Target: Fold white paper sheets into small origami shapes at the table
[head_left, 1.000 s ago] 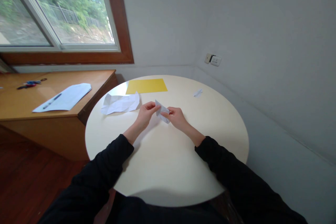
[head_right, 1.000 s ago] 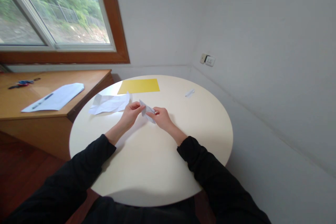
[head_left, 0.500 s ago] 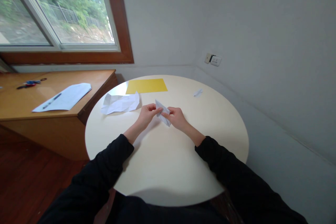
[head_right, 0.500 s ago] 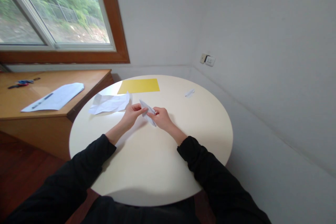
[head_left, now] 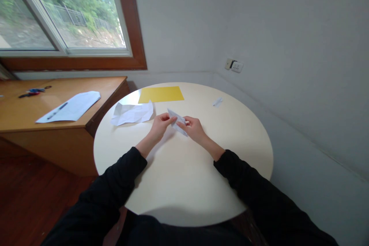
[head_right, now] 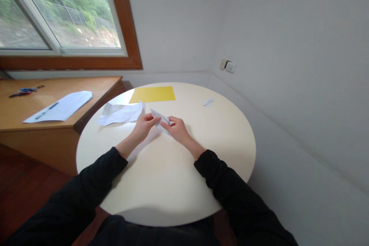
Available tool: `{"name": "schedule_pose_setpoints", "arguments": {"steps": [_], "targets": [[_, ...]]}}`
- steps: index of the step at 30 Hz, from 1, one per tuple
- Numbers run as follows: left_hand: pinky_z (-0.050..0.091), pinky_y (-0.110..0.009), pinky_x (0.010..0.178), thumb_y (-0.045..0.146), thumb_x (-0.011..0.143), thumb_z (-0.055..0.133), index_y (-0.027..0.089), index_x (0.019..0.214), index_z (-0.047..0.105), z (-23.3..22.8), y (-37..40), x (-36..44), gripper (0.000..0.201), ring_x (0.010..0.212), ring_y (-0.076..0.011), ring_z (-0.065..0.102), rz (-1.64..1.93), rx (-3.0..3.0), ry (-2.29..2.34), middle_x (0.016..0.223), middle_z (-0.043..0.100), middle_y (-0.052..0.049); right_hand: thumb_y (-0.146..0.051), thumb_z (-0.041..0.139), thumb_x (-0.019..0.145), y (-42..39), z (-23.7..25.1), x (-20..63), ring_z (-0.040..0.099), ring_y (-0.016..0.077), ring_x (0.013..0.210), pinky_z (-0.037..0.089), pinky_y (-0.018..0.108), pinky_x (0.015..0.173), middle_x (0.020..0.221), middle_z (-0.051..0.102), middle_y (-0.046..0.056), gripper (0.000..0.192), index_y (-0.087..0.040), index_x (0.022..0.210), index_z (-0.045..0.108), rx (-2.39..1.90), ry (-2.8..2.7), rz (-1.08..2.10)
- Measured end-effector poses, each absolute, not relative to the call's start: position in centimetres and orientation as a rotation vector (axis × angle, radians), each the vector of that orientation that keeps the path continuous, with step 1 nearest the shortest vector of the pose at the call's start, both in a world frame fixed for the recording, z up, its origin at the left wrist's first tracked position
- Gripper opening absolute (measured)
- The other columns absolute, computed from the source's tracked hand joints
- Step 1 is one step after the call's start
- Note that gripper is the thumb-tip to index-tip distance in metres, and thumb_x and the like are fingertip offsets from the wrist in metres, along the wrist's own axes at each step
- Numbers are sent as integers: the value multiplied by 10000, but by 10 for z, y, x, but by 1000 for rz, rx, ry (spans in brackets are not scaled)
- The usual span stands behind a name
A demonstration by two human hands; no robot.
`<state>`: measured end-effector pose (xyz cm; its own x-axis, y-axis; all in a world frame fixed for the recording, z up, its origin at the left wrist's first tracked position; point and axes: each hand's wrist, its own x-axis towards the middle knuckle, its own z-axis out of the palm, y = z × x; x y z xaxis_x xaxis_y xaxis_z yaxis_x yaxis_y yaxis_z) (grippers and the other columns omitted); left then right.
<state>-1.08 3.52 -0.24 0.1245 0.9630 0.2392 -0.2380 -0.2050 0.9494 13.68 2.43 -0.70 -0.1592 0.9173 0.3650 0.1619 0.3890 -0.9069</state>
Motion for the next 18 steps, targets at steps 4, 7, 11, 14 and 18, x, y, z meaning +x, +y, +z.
{"name": "schedule_pose_setpoints", "arguments": {"steps": [4,7,11,14,18], "targets": [[392,-247,608,308,603,718,126,643,638,-4,37,-13,203,584,-103,517,1351,1256,797,631,620,-13,-498,492,744,25,-4,139,495,133,622,397,259,582,663,566,14,351,-168,669,588,-899,-1528,928],[403,-254,626,314,608,715,130,653,643,-5,38,-13,202,596,-108,527,1342,1269,781,646,633,-19,-504,472,753,28,-5,140,480,132,596,391,264,576,595,532,6,388,-172,565,536,-906,-1476,948],[401,-252,616,325,601,717,132,637,639,-4,38,-13,211,584,-106,518,1350,1286,786,625,624,-11,-454,554,708,29,-5,141,506,139,614,398,268,600,622,574,8,307,-165,609,585,-908,-1486,972],[396,-249,608,324,600,716,133,640,636,-3,36,-12,211,584,-104,511,1362,1288,791,620,613,-7,-440,580,691,27,-4,141,540,151,638,414,277,624,664,617,18,283,-162,667,627,-918,-1502,980],[388,-241,601,326,616,705,131,672,632,-2,35,-12,216,592,-99,508,1350,1291,795,636,599,-3,-447,594,675,28,-5,140,570,166,668,439,288,638,694,647,31,284,-167,670,640,-921,-1520,951]]}}
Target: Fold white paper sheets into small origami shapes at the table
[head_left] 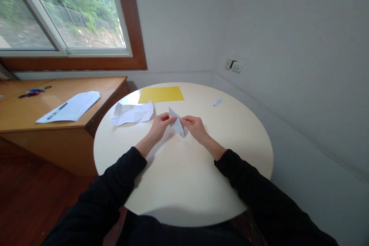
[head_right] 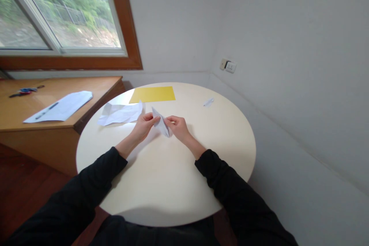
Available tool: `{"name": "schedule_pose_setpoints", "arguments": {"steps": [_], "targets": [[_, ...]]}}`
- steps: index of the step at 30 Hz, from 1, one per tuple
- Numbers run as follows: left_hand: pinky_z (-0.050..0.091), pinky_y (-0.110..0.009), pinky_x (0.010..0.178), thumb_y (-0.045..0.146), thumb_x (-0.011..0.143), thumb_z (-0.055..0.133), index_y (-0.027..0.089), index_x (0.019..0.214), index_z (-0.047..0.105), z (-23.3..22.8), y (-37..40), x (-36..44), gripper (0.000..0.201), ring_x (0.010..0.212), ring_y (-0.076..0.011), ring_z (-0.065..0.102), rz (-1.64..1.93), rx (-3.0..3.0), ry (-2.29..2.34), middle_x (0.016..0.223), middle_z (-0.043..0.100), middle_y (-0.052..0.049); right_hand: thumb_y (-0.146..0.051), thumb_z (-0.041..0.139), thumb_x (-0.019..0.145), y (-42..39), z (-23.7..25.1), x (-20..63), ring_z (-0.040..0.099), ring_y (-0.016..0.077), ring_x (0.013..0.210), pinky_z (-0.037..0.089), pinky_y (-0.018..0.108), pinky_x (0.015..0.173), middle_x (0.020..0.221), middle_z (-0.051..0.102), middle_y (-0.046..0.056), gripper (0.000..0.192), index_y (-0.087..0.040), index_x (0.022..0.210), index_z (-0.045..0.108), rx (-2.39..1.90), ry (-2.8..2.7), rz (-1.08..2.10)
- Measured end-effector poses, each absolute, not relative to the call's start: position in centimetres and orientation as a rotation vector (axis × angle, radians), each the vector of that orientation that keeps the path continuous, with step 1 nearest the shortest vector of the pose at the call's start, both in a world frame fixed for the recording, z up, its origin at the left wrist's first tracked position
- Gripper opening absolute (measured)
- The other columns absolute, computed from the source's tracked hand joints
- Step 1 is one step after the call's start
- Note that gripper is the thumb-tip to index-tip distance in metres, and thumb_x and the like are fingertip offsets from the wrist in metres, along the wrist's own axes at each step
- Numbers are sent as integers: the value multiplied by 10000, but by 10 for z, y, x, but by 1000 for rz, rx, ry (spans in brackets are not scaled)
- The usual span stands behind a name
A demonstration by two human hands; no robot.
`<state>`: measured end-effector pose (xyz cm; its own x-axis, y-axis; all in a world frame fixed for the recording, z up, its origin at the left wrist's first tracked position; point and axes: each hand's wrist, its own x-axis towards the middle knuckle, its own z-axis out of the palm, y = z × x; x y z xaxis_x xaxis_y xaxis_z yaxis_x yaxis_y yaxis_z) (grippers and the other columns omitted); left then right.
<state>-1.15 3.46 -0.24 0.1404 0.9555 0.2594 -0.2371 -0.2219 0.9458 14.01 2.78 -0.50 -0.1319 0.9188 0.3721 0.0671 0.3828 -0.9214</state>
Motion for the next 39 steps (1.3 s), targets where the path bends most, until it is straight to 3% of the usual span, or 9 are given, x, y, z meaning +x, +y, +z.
{"name": "schedule_pose_setpoints", "arguments": {"steps": [5,11,17,23,28,32,39], "targets": [[406,-242,627,326,591,727,134,799,611,-2,35,-10,306,630,-101,537,1377,1239,847,680,602,-2,-460,585,682,31,-9,138,577,167,655,461,293,620,699,653,44,299,-165,678,634,-938,-1509,894],[437,-268,661,339,543,752,142,654,522,-2,32,-8,322,598,-94,541,1323,1139,905,590,566,26,-405,543,742,30,-10,139,575,162,652,456,287,615,691,645,48,267,-157,692,627,-982,-1511,704],[443,-307,747,317,564,741,103,736,631,-4,31,-7,296,708,-138,586,1225,1202,821,749,655,-55,-344,535,755,25,-8,138,578,160,715,440,279,640,755,658,44,206,-165,740,637,-995,-1604,537],[446,-327,780,282,621,699,109,786,669,-1,28,-6,241,759,-165,595,1210,1269,763,780,669,-70,-321,548,743,25,-8,138,569,157,738,421,272,641,781,650,35,169,-172,773,621,-1012,-1637,503],[450,-320,785,270,634,679,113,720,659,5,24,-4,180,750,-157,584,1195,1195,709,747,650,-63,-344,539,748,26,-7,139,559,157,740,417,277,647,778,642,32,177,-182,764,609,-1026,-1644,468],[457,-304,754,357,661,669,119,676,623,5,24,-3,243,702,-134,570,1210,1152,673,701,621,-44,-339,530,751,25,-6,139,551,152,723,414,273,639,747,625,25,169,-183,737,593,-1035,-1628,463],[456,-312,732,363,619,715,121,818,611,-2,27,-3,330,758,-166,581,1259,1329,731,813,647,-62,-312,553,729,27,-8,137,535,136,686,417,265,637,696,588,1,136,-183,685,560,-1004,-1637,501]]}}
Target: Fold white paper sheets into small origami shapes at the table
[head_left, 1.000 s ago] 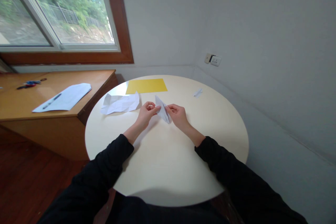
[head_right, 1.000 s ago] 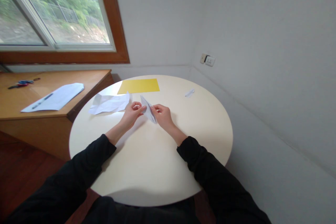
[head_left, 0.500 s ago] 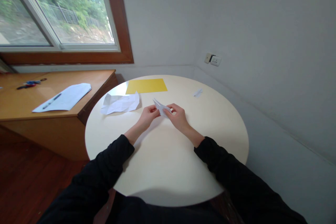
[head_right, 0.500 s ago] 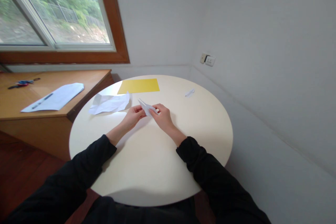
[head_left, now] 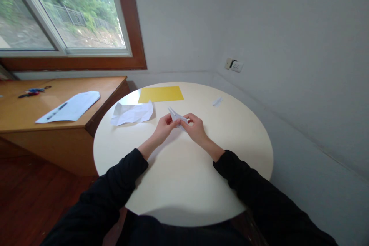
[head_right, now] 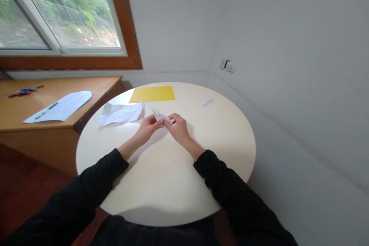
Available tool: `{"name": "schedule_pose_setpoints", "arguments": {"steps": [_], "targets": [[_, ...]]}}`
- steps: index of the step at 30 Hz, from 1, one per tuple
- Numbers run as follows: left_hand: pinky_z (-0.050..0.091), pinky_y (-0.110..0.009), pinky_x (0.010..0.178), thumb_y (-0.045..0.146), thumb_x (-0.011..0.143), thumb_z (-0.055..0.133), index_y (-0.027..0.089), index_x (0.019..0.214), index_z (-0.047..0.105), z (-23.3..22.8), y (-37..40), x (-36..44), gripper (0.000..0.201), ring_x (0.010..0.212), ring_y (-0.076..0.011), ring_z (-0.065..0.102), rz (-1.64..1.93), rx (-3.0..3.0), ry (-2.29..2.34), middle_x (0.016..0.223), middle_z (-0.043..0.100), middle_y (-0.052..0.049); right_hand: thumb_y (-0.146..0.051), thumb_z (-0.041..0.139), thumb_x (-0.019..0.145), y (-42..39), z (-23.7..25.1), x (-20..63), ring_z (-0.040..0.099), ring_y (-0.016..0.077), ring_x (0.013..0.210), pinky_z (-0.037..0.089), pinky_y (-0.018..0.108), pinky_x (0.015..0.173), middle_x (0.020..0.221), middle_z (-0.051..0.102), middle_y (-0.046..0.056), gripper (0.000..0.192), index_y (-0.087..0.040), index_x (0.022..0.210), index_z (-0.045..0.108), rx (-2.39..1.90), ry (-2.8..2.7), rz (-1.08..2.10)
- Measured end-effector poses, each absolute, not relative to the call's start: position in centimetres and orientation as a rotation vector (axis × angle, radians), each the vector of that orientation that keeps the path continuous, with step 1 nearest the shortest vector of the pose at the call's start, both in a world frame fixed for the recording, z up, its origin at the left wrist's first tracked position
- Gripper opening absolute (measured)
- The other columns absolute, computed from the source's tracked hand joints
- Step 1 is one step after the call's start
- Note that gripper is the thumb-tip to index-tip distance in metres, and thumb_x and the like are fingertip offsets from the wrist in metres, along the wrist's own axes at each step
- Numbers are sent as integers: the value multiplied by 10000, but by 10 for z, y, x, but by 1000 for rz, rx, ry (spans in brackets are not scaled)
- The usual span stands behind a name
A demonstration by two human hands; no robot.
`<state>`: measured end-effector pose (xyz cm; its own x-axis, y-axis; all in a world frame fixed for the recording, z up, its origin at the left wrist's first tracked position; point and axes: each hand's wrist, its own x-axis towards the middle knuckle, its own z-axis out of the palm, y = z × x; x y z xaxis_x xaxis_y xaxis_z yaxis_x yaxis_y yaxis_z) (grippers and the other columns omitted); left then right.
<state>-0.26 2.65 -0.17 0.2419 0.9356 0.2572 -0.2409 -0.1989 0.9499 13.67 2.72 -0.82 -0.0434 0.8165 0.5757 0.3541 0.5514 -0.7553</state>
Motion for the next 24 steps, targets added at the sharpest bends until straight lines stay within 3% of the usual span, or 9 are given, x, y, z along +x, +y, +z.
{"name": "schedule_pose_setpoints", "arguments": {"steps": [5,9,13,16,24], "targets": [[448,-294,697,396,644,689,121,839,613,-1,27,-4,346,737,-162,575,1271,1393,749,809,645,-66,-360,593,700,31,-10,138,552,159,813,446,283,681,838,595,34,176,-186,717,577,-961,-1596,581],[436,-276,681,395,651,683,125,850,620,2,26,-5,341,728,-155,564,1283,1422,761,808,642,-63,-422,635,646,32,-10,137,557,189,922,474,313,740,1034,584,78,250,-183,709,598,-891,-1493,820],[422,-265,655,384,653,683,122,819,622,4,27,-6,317,689,-140,550,1284,1443,767,772,632,-53,-447,671,599,31,-8,137,586,172,753,475,306,676,823,637,52,325,-172,761,611,-867,-1419,1084],[408,-257,629,385,644,689,121,776,616,4,28,-7,304,652,-128,533,1294,1461,776,721,618,-38,-458,689,573,29,-6,138,561,147,625,455,286,603,663,610,11,337,-166,716,600,-911,-1403,1099],[398,-254,593,408,620,688,129,717,593,4,29,-7,311,609,-125,522,1299,1499,849,657,603,-19,-425,731,527,30,-7,137,527,122,547,427,267,556,578,571,-13,323,-163,619,567,-917,-1301,1086]]}}
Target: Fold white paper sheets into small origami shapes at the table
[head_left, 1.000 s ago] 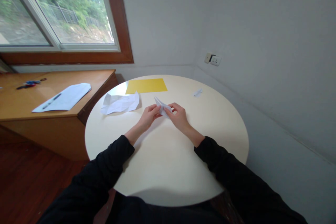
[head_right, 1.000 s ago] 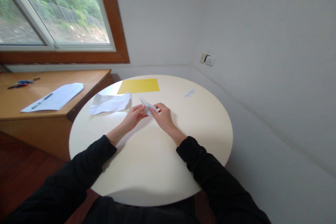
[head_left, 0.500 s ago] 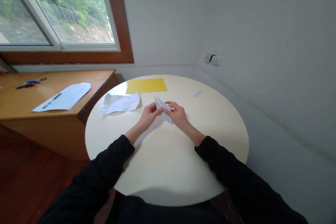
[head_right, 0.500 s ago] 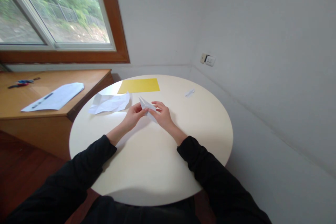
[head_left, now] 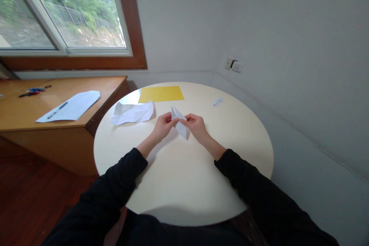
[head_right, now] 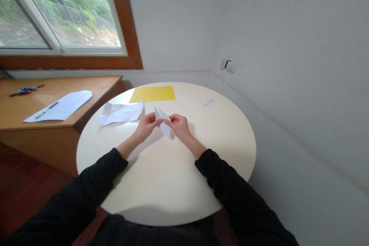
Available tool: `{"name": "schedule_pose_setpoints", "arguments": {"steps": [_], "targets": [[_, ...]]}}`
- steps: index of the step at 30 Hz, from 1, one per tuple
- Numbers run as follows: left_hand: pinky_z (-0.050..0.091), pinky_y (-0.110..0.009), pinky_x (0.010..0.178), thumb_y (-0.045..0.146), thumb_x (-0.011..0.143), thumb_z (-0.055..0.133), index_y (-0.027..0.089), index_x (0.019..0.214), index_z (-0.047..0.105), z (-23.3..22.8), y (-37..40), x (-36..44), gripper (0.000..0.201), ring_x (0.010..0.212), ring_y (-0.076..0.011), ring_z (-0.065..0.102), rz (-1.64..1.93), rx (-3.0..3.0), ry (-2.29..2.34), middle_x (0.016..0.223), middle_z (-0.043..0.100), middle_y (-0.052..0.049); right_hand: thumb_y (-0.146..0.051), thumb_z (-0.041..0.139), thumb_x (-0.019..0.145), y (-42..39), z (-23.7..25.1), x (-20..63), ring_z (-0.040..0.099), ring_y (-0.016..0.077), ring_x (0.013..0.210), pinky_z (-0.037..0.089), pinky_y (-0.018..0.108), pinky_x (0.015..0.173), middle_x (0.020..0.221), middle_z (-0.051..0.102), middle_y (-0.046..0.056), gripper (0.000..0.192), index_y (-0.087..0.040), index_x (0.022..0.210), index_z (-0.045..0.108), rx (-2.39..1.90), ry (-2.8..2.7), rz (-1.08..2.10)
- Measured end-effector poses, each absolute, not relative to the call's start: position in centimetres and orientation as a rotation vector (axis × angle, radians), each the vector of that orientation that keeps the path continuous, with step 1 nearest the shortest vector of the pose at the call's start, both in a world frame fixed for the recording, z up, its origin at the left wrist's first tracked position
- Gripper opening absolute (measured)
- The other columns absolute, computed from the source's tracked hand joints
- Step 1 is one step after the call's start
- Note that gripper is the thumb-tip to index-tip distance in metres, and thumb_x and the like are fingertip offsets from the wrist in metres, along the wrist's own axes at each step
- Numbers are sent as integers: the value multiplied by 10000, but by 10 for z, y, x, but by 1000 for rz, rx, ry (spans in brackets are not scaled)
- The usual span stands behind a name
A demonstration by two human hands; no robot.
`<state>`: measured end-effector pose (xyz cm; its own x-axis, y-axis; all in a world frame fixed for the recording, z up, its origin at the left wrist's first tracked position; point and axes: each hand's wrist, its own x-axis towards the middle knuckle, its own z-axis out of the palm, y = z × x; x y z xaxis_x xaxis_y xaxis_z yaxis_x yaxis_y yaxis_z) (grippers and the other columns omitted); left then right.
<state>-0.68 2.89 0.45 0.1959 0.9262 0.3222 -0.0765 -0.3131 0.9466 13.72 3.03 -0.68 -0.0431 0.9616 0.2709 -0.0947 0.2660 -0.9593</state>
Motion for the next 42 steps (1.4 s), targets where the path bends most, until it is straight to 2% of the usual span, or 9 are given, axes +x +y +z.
{"name": "schedule_pose_setpoints", "arguments": {"steps": [4,10,19,28,36,39,42], "targets": [[400,-245,577,388,616,685,136,686,568,3,31,-7,286,601,-120,528,1315,1491,908,654,603,-14,-428,742,501,32,-8,136,534,124,561,429,268,566,598,585,-9,342,-166,634,566,-921,-1271,1086],[375,-209,498,361,579,720,150,638,513,-1,34,-7,301,528,-100,509,1360,1483,960,541,539,26,-396,769,467,33,-9,135,535,119,575,432,262,575,615,588,-12,357,-175,657,563,-903,-1231,1074],[342,-198,460,350,583,727,157,687,506,1,32,-7,311,464,-88,491,1368,1439,925,478,510,47,-378,762,493,32,-8,135,544,126,583,443,274,591,629,596,-2,331,-175,672,571,-908,-1235,1075],[324,-184,459,336,652,657,177,934,449,1,31,-7,385,435,-78,466,1386,1456,930,459,477,91,-342,723,563,30,-5,136,558,113,552,450,267,588,585,576,-49,315,-198,769,534,-855,-1265,1075],[282,-177,428,251,725,570,202,1124,382,1,30,-8,445,378,-75,406,1436,1535,924,420,374,122,-306,693,593,33,-7,135,543,111,570,435,262,597,580,572,-45,229,-205,733,543,-820,-1279,1042],[286,-186,436,237,742,542,198,1106,428,0,32,-8,383,400,-80,406,1437,1588,892,439,401,103,-300,680,604,34,-7,135,535,114,596,433,265,609,611,579,-30,177,-203,703,570,-831,-1290,997],[311,-199,463,223,737,523,168,912,558,0,33,-9,186,465,-84,437,1419,1656,914,523,504,44,-285,667,612,33,-6,136,548,125,644,441,280,651,667,611,-9,133,-199,693,606,-847,-1304,989]]}}
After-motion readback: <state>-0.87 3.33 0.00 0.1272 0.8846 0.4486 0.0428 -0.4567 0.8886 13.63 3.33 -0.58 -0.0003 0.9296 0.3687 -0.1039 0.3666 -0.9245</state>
